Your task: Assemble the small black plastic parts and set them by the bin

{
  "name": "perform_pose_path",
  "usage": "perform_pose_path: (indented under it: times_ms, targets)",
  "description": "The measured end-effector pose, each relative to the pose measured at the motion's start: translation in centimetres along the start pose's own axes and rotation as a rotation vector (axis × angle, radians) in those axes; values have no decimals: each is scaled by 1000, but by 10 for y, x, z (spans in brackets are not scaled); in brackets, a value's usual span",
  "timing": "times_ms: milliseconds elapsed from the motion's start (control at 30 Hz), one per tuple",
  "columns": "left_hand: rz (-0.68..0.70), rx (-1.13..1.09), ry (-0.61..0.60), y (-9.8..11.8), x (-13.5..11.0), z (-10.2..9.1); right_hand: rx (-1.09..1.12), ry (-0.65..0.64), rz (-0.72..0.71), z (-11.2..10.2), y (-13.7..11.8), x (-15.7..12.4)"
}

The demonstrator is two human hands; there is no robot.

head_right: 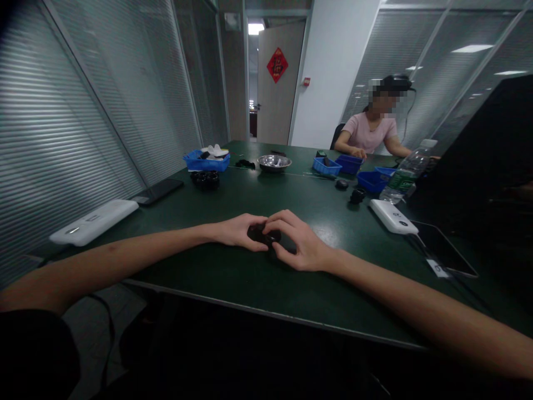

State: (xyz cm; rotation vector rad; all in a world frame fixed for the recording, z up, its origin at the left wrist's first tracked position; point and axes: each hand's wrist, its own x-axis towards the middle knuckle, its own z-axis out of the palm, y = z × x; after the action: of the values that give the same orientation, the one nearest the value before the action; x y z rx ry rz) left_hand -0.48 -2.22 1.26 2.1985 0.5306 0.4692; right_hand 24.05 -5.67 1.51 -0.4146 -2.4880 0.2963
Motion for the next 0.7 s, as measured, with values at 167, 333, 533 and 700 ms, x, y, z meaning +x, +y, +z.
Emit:
perform_pose_path:
  times_ms: [167, 333, 533, 700]
  targets:
    - [-25, -10, 30, -3, 0, 1, -10, 24, 23, -1, 4, -5]
    - [-58, -4, 88, -7, 1, 1, -7, 37, 38, 0, 7, -6]
    - [-89, 63, 176, -6, 1, 1, -14, 133, 160, 1, 14, -5]
    - [-117, 94, 211, -5, 1, 0, -16, 122, 214, 2, 17, -4]
